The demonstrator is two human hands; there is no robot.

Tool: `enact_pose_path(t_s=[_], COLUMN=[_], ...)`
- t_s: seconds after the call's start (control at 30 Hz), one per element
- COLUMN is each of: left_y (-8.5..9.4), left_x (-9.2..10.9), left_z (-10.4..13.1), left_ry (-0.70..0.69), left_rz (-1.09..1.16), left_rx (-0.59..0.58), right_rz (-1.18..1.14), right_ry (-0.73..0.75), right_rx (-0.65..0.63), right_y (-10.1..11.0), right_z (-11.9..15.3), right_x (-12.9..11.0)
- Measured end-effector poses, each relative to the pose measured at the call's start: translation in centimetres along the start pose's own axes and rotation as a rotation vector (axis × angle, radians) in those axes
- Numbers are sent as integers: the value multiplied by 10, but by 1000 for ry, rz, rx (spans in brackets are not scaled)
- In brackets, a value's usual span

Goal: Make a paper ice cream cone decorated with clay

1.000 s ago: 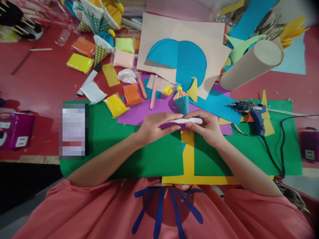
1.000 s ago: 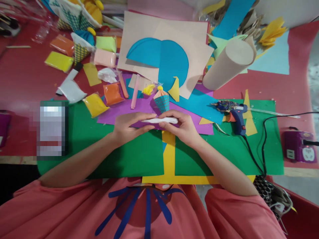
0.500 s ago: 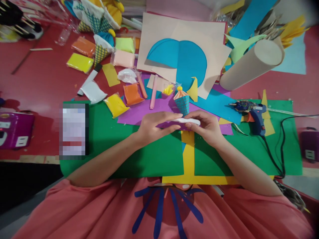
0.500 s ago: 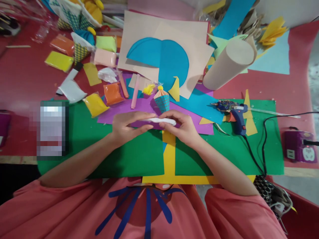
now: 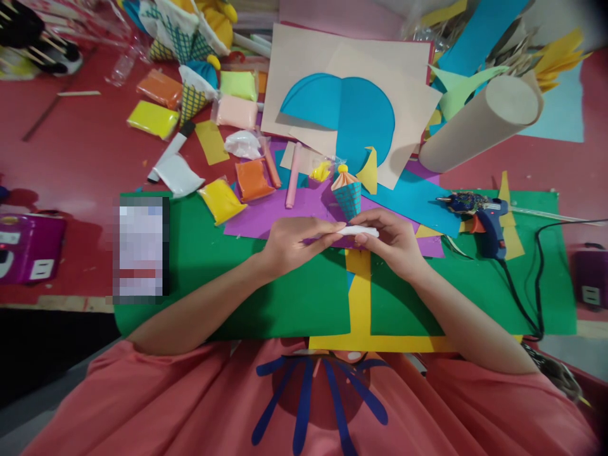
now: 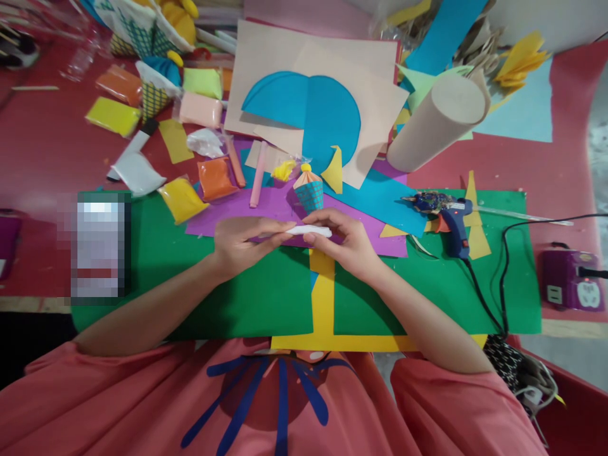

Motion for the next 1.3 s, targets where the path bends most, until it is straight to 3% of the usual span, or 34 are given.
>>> enact_pose_path(t_s=[0.13, 0.53, 0.8, 1.13, 1.3], left_y=[0, -6, -2, -4, -3], left_x=[1, 7, 3, -6, -2], left_z=[-2, 1, -2, 6, 5], left_ry=[9, -29, 41, 92, 39], left_rz=[-3, 3, 32, -24, -14], left_rx=[1, -58, -28, -119, -88], right_rz=[14, 373, 146, 284, 266], right_ry=[16, 314, 164, 278, 265], right_rx=[13, 2, -14, -22, -11], right_y=[1, -3, 2, -3, -3], right_z=[0, 9, 8, 3, 4], right_x=[-3, -14, -8, -18, -16])
Point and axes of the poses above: each hand's wrist, its own z-axis away from the middle knuckle, its own y-axis out of the back of the hand, x = y × z, the point moved 6 cm from there along -z, towards the middle knuckle, and after that the axes turned 15 degrees about x, right-handed, at the moved point
